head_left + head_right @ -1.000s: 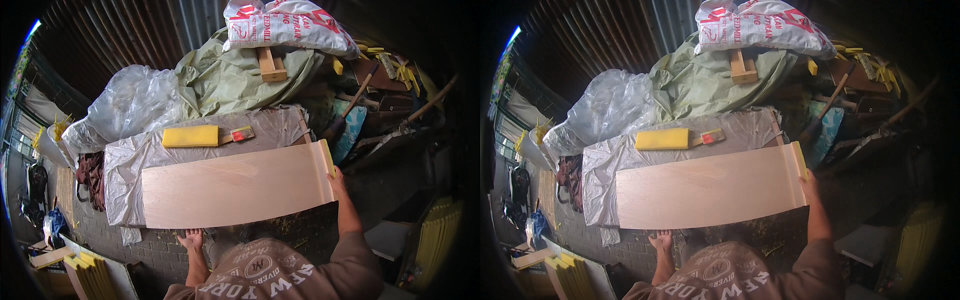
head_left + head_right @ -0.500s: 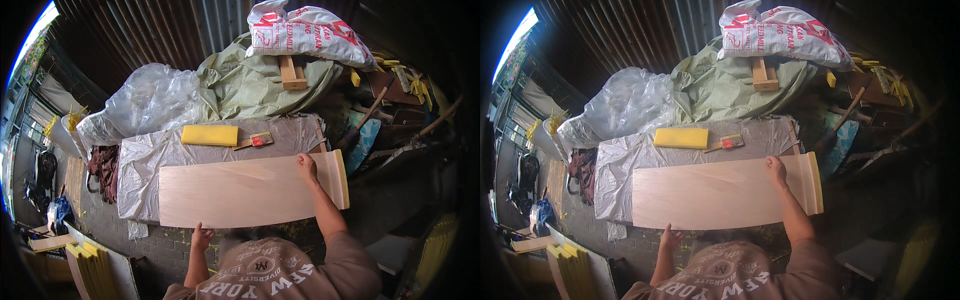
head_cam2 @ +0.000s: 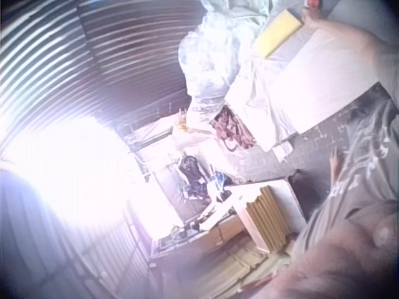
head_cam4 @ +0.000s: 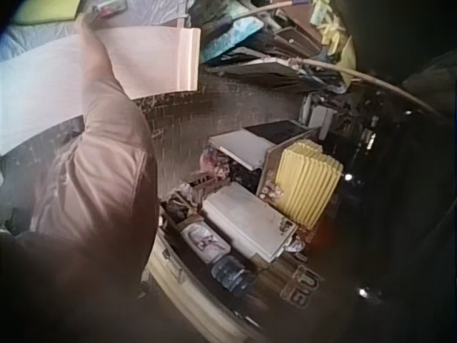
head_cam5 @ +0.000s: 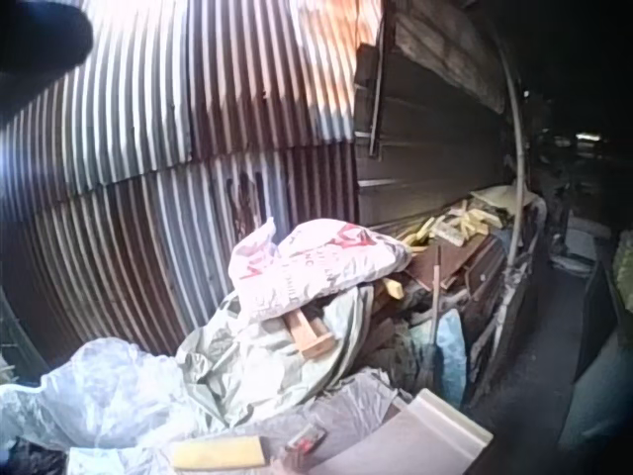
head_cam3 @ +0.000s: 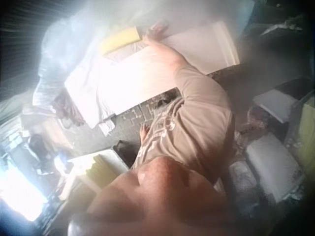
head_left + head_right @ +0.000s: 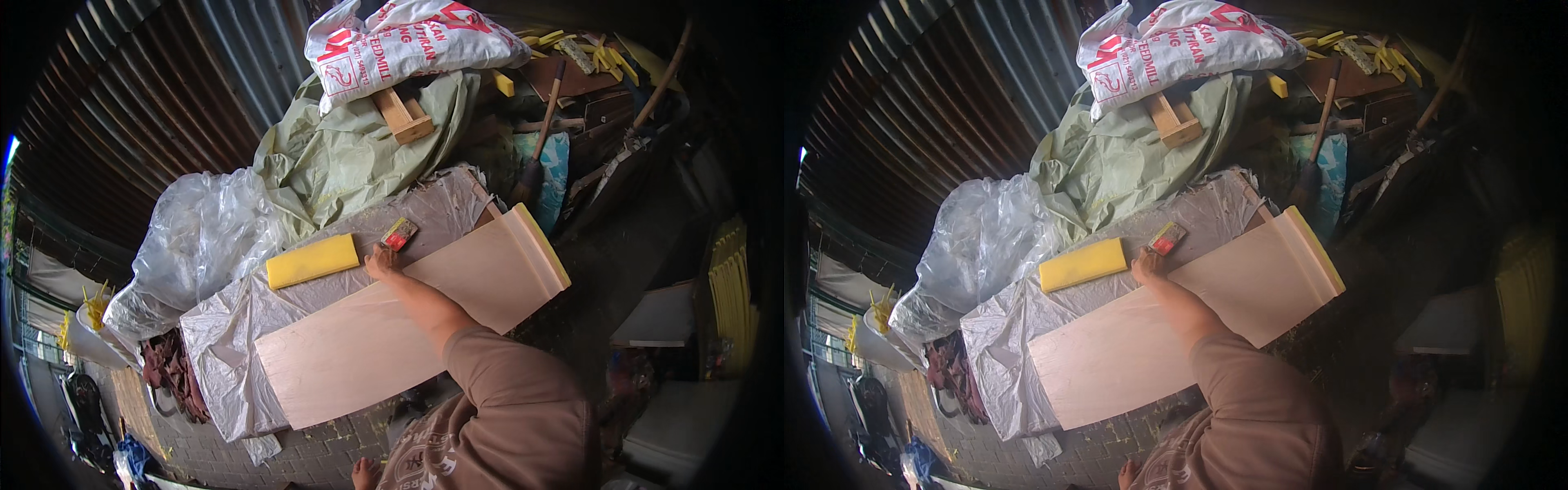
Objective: The person trims the edges of a rectangular foam board using a utility knife, then flips the board and repeats the trimming on the other side. The person stacks the trimmed board with other similar boards nearby.
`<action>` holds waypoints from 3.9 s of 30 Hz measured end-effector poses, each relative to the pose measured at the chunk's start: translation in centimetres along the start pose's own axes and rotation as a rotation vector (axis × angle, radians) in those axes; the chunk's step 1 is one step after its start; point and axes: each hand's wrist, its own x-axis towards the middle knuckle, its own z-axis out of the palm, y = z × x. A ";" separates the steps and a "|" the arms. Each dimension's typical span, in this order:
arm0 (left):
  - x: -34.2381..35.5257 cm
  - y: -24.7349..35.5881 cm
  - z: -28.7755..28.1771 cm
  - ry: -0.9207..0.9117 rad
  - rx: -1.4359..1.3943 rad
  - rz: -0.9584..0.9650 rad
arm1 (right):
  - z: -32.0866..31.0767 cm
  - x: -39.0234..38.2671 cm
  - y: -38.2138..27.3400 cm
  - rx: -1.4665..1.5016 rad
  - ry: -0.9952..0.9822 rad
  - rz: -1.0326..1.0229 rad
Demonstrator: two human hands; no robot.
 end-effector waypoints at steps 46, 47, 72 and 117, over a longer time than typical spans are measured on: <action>12.5 33.7 46.6 -0.215 1.106 0.913 | -35.2 -8.5 39.0 0.017 -0.072 0.024; 13.0 33.8 45.9 -0.199 1.093 0.888 | -35.7 -12.7 38.4 -0.022 -0.144 0.053; 12.8 34.4 46.1 -0.210 1.095 0.884 | -39.7 -16.5 40.9 0.229 -0.029 -0.075; 13.1 34.3 46.4 -0.209 1.171 0.855 | -40.0 -31.1 48.2 0.176 -0.272 0.250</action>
